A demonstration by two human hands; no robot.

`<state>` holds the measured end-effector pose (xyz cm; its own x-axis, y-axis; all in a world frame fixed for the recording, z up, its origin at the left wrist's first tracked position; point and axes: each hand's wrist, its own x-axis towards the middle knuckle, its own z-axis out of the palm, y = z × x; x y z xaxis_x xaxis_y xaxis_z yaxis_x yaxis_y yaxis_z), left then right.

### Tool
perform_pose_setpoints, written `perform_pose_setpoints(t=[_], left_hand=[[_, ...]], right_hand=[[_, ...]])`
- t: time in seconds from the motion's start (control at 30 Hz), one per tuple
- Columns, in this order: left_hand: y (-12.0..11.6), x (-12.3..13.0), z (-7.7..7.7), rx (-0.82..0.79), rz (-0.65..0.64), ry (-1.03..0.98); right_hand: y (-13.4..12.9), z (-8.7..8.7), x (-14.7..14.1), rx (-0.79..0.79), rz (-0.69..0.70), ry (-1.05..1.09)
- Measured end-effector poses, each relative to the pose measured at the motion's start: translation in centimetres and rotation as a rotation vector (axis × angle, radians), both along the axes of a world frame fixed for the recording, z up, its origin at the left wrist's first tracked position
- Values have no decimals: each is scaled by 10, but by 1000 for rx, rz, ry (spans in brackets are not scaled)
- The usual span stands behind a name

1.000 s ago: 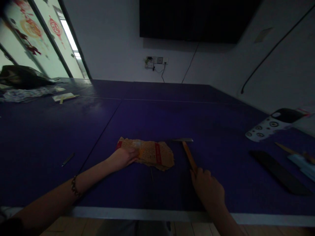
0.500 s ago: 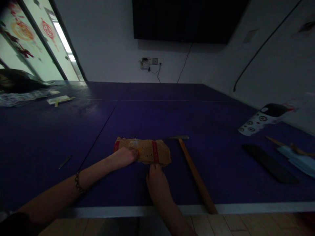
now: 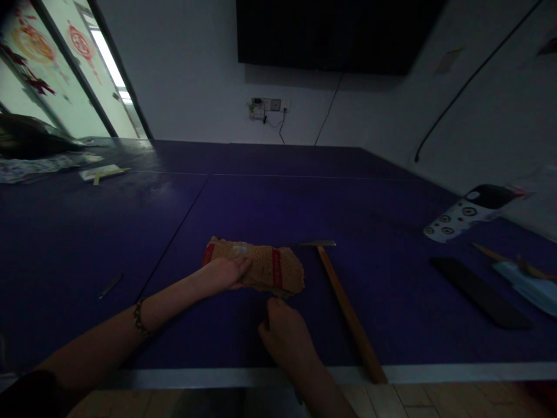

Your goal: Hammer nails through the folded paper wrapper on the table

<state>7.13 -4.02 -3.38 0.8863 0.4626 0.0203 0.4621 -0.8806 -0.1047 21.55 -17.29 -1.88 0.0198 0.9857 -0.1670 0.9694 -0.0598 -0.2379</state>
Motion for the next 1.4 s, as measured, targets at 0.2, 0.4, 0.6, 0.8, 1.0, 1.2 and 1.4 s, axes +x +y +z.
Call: perform_pose_setpoints(t=[0.2, 0.4, 0.6, 0.8, 1.0, 1.2, 1.4], left_hand=[[11, -5, -6, 8, 4, -22], [15, -4, -8, 66, -24, -12], [10, 1, -6, 158, -128, -35], [11, -3, -5, 183, -242, -8], [12, -5, -5, 232, -238, 2], [7, -3, -8, 280, -254, -56], [-1, 0, -7, 298, -264, -56]], right_hand=[[-3, -2, 10, 175, 76, 87], [4, -15, 5, 370, 304, 52], [15, -33, -5, 465, 400, -16], [16, -34, -9, 473, 413, -56], [13, -32, -3, 532, 268, 271], [37, -18, 30, 576, -315, 516], [71, -10, 30, 463, -275, 487]])
